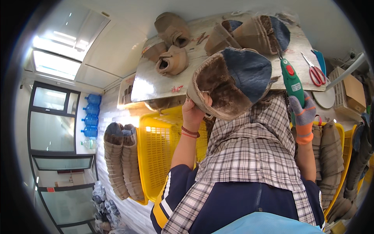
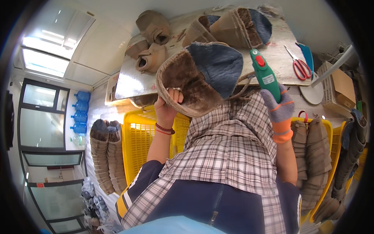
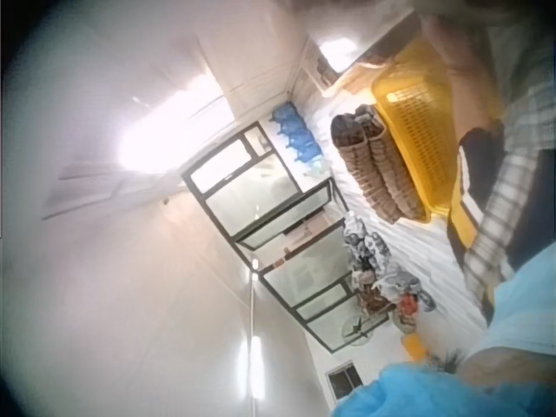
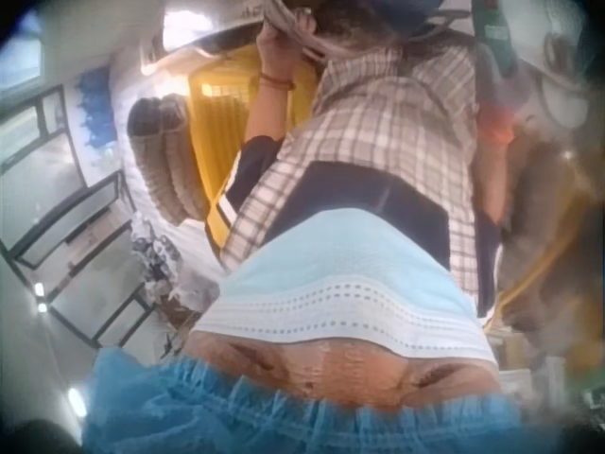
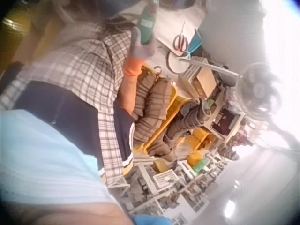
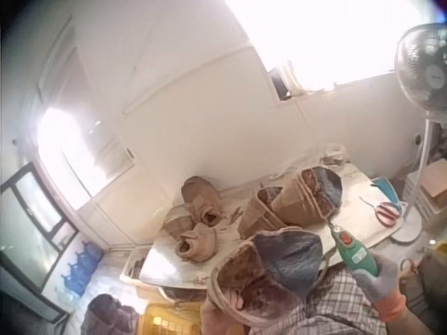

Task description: The person uses a green electric trimmer to cut and trim the edges of several brown slipper-like shoes. They pick up each shoe from a yellow basket, trim the edges, and place the finished shoes on a nearby table.

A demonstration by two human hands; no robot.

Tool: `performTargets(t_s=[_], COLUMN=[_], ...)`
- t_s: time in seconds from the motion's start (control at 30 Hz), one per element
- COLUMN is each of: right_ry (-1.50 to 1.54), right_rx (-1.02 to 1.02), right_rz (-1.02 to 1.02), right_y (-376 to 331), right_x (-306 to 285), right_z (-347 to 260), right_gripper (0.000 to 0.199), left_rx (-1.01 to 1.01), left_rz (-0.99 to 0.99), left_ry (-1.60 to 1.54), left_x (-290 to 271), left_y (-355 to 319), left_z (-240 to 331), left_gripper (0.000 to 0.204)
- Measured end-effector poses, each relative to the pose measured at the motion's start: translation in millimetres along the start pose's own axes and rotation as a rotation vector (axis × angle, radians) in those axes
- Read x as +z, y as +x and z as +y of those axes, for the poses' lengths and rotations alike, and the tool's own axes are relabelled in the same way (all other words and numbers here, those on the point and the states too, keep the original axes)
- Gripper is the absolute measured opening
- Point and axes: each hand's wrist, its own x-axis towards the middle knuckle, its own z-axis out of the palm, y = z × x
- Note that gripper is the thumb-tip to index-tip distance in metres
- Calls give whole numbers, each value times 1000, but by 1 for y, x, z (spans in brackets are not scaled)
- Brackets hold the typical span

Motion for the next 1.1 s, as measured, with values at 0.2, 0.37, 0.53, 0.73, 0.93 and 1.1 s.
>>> performTargets(t_s=[0.2,0.37,0.53,0.73,0.93,1.1], right_ry=[-121,-162,-168,-152,-152,-194], right_rx=[-13,-9,-22,55,52,62], right_rz=[-52,-101,-99,-58,-59,-57], right_y=[-8,-12,-20,-24,-24,-22], right_x=[-5,-6,-5,-11,-7,-5], right_z=[19,26,34,37,36,37], right_gripper=[40,42,42,41,43,45], left_rx=[-7,10,236,481,324,222], left_rz=[118,316,620,371,72,-394], left_ry=[-125,-128,219,1232,2481,2514], left_x=[-11,-8,18,48,13,-94], left_y=[-14,-24,-31,-41,35,108], left_z=[24,41,74,169,196,185], left_gripper=[33,39,39,44,27,34])
